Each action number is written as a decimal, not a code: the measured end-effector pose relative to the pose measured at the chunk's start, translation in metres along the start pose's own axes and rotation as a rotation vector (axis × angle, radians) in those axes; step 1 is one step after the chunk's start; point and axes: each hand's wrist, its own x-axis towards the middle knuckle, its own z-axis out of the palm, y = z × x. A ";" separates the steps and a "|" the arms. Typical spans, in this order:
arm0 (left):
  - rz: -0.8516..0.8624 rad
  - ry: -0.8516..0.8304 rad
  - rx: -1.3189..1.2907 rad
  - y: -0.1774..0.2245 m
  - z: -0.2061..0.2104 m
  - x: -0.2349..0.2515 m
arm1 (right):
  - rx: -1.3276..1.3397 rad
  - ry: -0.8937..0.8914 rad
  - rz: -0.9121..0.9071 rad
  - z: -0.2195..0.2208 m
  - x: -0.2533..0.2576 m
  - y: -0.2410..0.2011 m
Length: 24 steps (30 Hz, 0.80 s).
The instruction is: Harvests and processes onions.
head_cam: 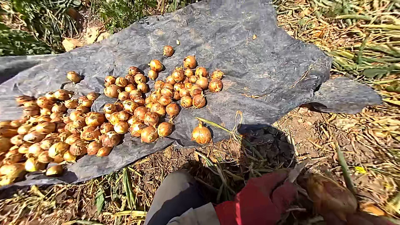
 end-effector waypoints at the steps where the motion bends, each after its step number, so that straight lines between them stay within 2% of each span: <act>1: 0.007 0.005 0.012 0.002 0.000 0.000 | 0.003 0.056 -0.025 -0.001 0.000 -0.004; 2: -0.004 -0.020 0.034 0.006 -0.001 0.000 | 0.021 0.027 -0.040 -0.003 0.000 -0.010; 3: -0.025 -0.053 0.065 0.009 -0.002 -0.001 | 0.010 -0.085 -0.025 -0.007 -0.002 -0.022; 5: -0.015 -0.051 0.140 0.007 0.003 -0.006 | 0.017 -0.501 0.153 -0.012 0.007 -0.058; 6: 0.018 -0.026 0.187 0.002 0.004 -0.009 | 0.058 -0.648 0.226 -0.006 0.010 -0.066; 7: 0.035 -0.019 0.250 -0.005 0.003 -0.011 | 0.075 -0.755 0.248 0.003 0.007 -0.063; 9: -0.056 -0.097 0.344 -0.005 -0.010 -0.007 | 0.027 -0.838 0.261 0.017 0.004 -0.051; 12: -0.179 -0.153 0.294 0.004 -0.036 0.010 | -0.086 -0.758 0.359 0.029 0.017 -0.016; 15: -0.238 0.094 -0.007 0.013 -0.057 0.025 | -0.034 -0.469 0.439 0.058 0.018 0.058; 17: -0.236 0.264 -0.068 0.022 -0.074 0.025 | 0.158 -0.365 0.647 0.064 0.038 0.073; 19: -0.126 0.359 0.099 0.035 -0.100 0.018 | 0.472 -0.259 0.845 0.075 0.075 0.070; 21: -0.039 0.429 0.408 0.045 -0.138 0.003 | 0.717 -0.131 0.965 0.101 0.114 0.067; 24: -0.215 0.471 0.806 0.039 -0.197 -0.029 | 0.806 -0.151 0.978 0.151 0.166 0.083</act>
